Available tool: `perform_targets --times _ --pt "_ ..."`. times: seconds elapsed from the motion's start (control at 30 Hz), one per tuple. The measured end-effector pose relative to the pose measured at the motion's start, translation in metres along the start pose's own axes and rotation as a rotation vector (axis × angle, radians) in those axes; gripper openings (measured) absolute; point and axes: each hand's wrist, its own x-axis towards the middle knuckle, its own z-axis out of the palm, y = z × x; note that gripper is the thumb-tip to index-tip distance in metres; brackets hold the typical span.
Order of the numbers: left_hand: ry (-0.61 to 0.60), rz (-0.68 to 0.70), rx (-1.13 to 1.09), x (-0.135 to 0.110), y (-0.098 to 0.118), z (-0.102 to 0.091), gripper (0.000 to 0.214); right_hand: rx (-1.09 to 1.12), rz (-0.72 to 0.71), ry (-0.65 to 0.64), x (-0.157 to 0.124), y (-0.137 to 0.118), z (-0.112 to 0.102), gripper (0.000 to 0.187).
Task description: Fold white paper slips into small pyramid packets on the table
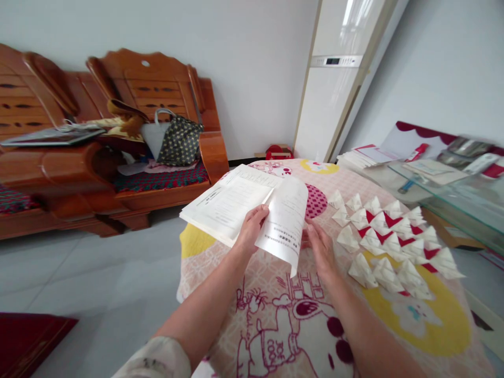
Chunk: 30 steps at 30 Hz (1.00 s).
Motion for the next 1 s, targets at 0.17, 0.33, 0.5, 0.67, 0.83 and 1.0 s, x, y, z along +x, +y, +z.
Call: perform_targets --times 0.17,0.33,0.5,0.67,0.83,1.0 --pt "-0.03 0.018 -0.084 -0.001 -0.006 0.003 0.031 0.259 0.121 0.1 0.002 -0.001 -0.001 0.068" --pt "-0.069 0.079 -0.195 -0.003 -0.004 0.005 0.031 0.387 0.218 0.032 0.002 -0.001 -0.002 0.067" --pt "-0.093 0.088 -0.193 -0.002 -0.004 0.006 0.032 0.359 0.296 0.041 0.005 -0.001 -0.003 0.067" --pt "-0.107 0.011 -0.026 -0.002 -0.002 -0.002 0.035 0.283 0.102 0.166 0.008 -0.012 -0.018 0.048" --pt "-0.144 0.147 0.104 -0.005 0.012 -0.011 0.036 0.159 0.184 0.074 0.009 -0.021 -0.035 0.036" --pt "-0.18 0.445 0.58 0.0 0.018 -0.02 0.068 0.103 0.306 0.046 0.009 -0.023 -0.039 0.033"
